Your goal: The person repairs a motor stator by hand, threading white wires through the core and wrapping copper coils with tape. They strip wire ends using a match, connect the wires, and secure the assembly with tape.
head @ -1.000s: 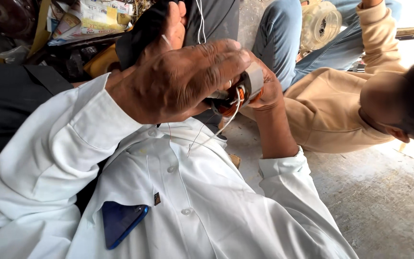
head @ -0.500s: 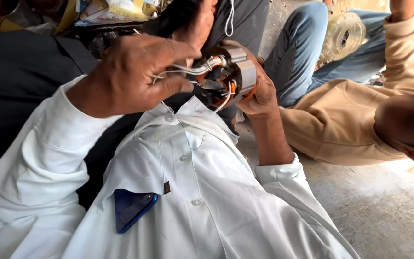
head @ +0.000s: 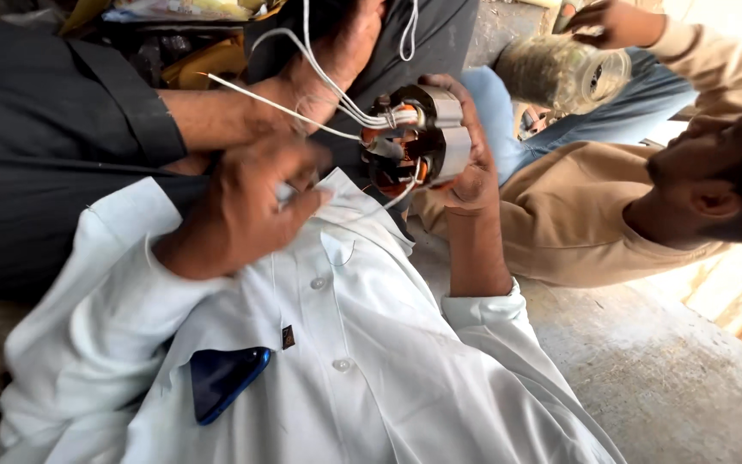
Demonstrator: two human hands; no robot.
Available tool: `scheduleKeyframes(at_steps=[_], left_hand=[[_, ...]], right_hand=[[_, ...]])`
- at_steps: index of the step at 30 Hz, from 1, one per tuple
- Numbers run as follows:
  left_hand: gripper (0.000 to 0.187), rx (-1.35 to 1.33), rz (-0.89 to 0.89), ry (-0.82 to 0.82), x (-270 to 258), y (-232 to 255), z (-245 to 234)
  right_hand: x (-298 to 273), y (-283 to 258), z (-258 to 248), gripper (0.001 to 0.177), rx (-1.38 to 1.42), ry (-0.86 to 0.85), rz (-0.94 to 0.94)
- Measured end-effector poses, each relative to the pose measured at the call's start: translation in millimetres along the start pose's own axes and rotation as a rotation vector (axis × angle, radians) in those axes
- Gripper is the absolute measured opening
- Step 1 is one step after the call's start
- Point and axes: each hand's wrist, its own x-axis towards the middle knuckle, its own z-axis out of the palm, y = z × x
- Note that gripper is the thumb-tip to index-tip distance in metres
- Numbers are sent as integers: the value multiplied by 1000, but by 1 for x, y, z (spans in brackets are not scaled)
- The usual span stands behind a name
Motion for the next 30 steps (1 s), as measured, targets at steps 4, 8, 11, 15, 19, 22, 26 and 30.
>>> scheduleKeyframes(at_steps=[4, 8, 11, 15, 19, 22, 26, 30], left_hand=[[37, -505, -32, 184, 25, 0, -8], [28, -307, 313, 266, 38, 4, -14], [28, -278, 213, 221, 30, -10, 1], [28, -255, 258, 264, 29, -13, 5], [30, -245, 270, 292, 25, -17, 14], [29, -206, 302, 314, 24, -14, 17], [34, -167, 247, 284, 28, -7, 14], [32, -195, 278, 328, 26, -9, 16]], right_hand=[[-3, -1, 13, 94, -50, -119, -1], [-5, -2, 14, 89, -97, -192, -8], [-4, -2, 21, 87, -83, -190, -6], [-4, 3, 15, 83, -121, -177, -24], [-9, 6, 7, 72, -244, -91, -51], [-10, 6, 9, 69, -309, -58, -69], [-7, 8, 20, 70, -304, -47, -123], [-6, 10, 20, 72, -296, -44, -124]])
